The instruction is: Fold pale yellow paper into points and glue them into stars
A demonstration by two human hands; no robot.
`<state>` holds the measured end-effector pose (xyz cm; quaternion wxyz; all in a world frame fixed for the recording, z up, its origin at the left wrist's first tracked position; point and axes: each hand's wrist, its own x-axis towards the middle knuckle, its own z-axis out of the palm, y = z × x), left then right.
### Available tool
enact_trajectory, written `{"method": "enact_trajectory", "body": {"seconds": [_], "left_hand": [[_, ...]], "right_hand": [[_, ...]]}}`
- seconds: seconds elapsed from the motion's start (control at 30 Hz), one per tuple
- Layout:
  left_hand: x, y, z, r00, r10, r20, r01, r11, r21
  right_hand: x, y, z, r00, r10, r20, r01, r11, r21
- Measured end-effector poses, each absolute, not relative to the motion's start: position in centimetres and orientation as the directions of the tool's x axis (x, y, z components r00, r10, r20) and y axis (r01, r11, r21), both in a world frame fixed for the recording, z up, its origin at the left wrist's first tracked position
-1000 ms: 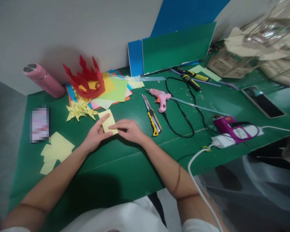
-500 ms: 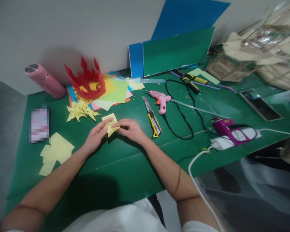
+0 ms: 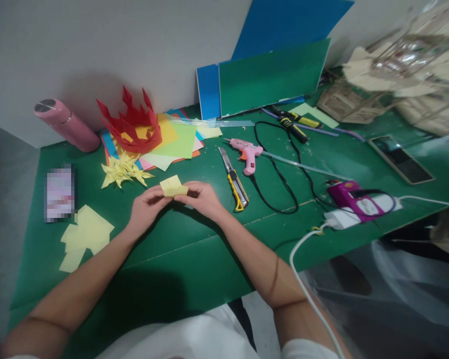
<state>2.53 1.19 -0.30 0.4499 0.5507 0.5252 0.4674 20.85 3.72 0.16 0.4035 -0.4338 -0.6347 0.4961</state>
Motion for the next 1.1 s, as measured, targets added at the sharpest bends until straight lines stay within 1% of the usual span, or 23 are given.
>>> {"method": "enact_trajectory", "body": {"seconds": [0.17,0.27,0.43,0.63,0.73,0.83,0.97,1.03,1.1], "left_hand": [[2.6,0.9,-0.2,0.021,0.997,-0.081,0.068,0.079,0.995],[2.7,0.6,0.0,-0.007,0.998,-0.056,0.098,0.056,0.994],[2.6,0.6,0.7,-0.033,0.995,0.097,0.241,-0.087,0.967],[2.6,0.6,0.9,-0.049,0.985,0.166,0.301,-0.144,0.943],[2.8,0.5,0.8,-0.063,0.984,0.168,0.267,-0.145,0.953],[2.9,0.5,0.6,-0.077,0.987,0.143,0.206,-0.125,0.971],[3.1,0.5,0.4,-0.066,0.985,0.161,0.190,-0.147,0.971],[3.2,0.5,0.3,-0.070,0.984,0.163,0.153,-0.151,0.977],[3.3,0.6,0.3,-0.076,0.988,0.132,0.097,-0.124,0.987]], "right_hand": [[20.8,3.6,0.3,-0.291,0.938,0.186,0.202,0.250,-0.947],[20.8,3.6,0.3,-0.297,0.935,0.192,0.208,0.259,-0.943],[20.7,3.5,0.4,-0.299,0.945,0.133,0.144,0.183,-0.973],[20.7,3.6,0.4,-0.253,0.967,-0.004,0.039,0.006,-0.999],[20.6,3.5,0.6,-0.235,0.969,-0.082,0.027,-0.078,-0.997],[20.5,3.4,0.9,-0.231,0.964,-0.131,0.006,-0.133,-0.991],[20.3,3.3,1.1,-0.219,0.962,-0.161,-0.039,-0.174,-0.984],[20.2,3.3,1.0,-0.216,0.963,-0.161,-0.057,-0.177,-0.983],[20.2,3.4,0.7,-0.213,0.966,-0.147,-0.086,-0.169,-0.982]]}}
